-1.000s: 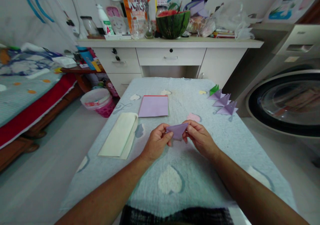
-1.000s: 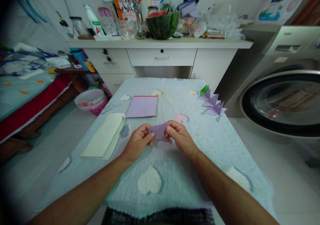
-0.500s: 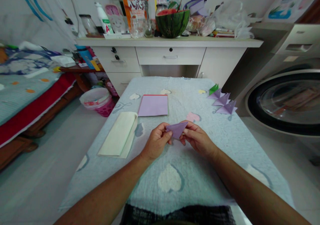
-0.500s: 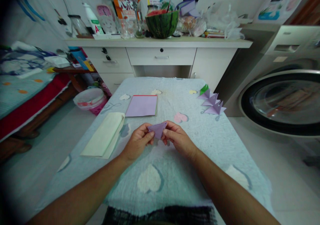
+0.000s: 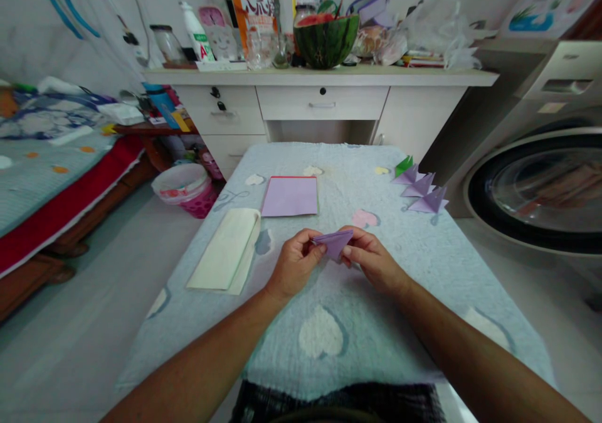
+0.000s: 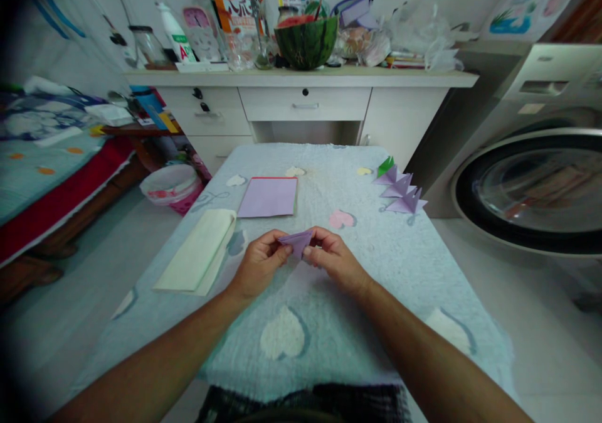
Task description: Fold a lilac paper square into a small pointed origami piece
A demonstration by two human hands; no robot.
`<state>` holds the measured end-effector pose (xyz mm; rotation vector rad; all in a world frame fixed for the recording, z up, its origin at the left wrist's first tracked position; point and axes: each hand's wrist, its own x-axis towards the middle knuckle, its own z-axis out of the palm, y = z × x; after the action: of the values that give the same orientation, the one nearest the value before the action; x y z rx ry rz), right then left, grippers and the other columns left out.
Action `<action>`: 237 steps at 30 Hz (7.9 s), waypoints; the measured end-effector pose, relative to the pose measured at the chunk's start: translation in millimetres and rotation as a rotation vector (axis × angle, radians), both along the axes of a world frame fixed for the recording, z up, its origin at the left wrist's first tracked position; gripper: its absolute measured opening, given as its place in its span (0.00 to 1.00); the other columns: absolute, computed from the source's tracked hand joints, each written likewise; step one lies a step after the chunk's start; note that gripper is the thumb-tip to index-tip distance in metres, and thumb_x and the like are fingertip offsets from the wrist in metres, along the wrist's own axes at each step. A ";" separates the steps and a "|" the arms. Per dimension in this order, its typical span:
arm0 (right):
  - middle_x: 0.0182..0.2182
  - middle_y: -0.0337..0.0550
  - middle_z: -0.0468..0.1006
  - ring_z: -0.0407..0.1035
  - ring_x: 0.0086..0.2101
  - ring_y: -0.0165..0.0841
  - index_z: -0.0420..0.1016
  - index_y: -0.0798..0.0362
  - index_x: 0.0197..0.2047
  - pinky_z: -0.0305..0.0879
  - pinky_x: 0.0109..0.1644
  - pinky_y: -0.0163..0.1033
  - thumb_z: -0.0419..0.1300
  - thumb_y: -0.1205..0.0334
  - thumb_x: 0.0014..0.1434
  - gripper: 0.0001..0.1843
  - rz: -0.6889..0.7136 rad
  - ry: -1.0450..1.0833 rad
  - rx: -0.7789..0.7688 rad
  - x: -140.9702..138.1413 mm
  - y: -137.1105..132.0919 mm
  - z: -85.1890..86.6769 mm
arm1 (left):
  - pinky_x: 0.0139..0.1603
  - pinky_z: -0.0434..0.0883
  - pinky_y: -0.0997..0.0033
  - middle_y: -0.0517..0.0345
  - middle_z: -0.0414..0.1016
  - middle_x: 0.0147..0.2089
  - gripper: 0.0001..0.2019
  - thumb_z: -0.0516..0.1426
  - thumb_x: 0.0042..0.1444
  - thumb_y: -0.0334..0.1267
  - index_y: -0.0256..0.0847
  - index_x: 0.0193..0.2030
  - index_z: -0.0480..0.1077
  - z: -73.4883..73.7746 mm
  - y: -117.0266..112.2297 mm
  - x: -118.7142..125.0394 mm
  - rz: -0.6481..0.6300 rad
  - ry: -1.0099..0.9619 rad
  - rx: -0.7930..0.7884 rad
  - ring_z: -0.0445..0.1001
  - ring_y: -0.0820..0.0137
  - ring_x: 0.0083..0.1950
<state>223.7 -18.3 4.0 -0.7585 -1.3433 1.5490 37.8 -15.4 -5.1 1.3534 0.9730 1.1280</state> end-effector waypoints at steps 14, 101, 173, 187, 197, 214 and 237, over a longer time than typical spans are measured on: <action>0.29 0.36 0.66 0.60 0.28 0.29 0.68 0.50 0.39 0.58 0.32 0.35 0.61 0.55 0.60 0.09 -0.253 -0.141 0.185 -4.8 -5.8 11.1 | 0.26 0.66 0.77 0.63 0.71 0.22 0.11 0.62 0.51 0.41 0.36 0.38 0.71 11.7 -4.8 4.3 -0.096 -0.041 -0.170 0.69 0.76 0.23; 0.31 0.38 0.72 0.65 0.27 0.27 0.71 0.51 0.43 0.61 0.27 0.32 0.66 0.53 0.55 0.16 -0.148 -0.117 -0.079 -5.5 3.0 0.4 | 0.28 0.63 0.77 0.62 0.74 0.30 0.16 0.61 0.55 0.41 0.39 0.48 0.66 7.1 0.4 0.0 -0.084 -0.126 -0.213 0.68 0.76 0.26; 0.40 0.45 0.72 0.63 0.43 0.38 0.73 0.52 0.45 0.59 0.50 0.45 0.55 0.78 0.47 0.21 0.210 -0.981 0.566 25.7 10.1 13.4 | 0.55 0.68 0.59 0.54 0.72 0.46 0.17 0.59 0.48 0.29 0.45 0.46 0.74 4.7 1.0 -11.7 -0.287 0.818 0.446 0.70 0.61 0.50; 0.30 0.42 0.73 0.66 0.33 0.34 0.71 0.52 0.34 0.59 0.40 0.39 0.55 0.67 0.60 0.05 0.077 -0.919 0.503 21.3 15.3 6.5 | 0.39 0.65 0.68 0.57 0.68 0.34 0.07 0.54 0.59 0.35 0.40 0.31 0.70 6.8 4.1 -5.2 -0.196 0.833 0.383 0.69 0.67 0.37; 0.29 0.39 0.68 0.62 0.30 0.31 0.65 0.52 0.34 0.56 0.35 0.36 0.57 0.73 0.53 0.07 -0.157 -1.051 0.437 4.7 9.3 -2.1 | 0.46 0.67 0.63 0.55 0.69 0.41 0.08 0.58 0.56 0.30 0.41 0.43 0.67 -0.7 -0.9 -1.4 0.019 0.891 0.455 0.68 0.63 0.44; 0.39 0.49 0.71 0.62 0.41 0.42 0.74 0.51 0.42 0.53 0.43 0.43 0.59 0.56 0.61 0.10 -0.199 -1.439 0.513 -5.4 1.9 -0.7 | 0.49 0.66 0.64 0.56 0.72 0.37 0.05 0.56 0.61 0.33 0.42 0.37 0.75 -0.5 4.5 1.6 -0.111 0.970 0.469 0.69 0.65 0.44; 0.39 0.49 0.69 0.61 0.41 0.43 0.71 0.53 0.37 0.53 0.43 0.44 0.62 0.52 0.54 0.13 -0.200 -1.445 0.455 -1.3 4.2 0.8 | 0.46 0.66 0.66 0.57 0.72 0.36 0.04 0.56 0.58 0.29 0.41 0.34 0.71 -1.0 2.1 0.0 -0.104 0.933 0.475 0.70 0.66 0.42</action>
<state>222.4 -14.1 4.8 -1.7451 -2.3608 0.2927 37.8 -13.4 -6.1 2.3903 1.2912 0.6310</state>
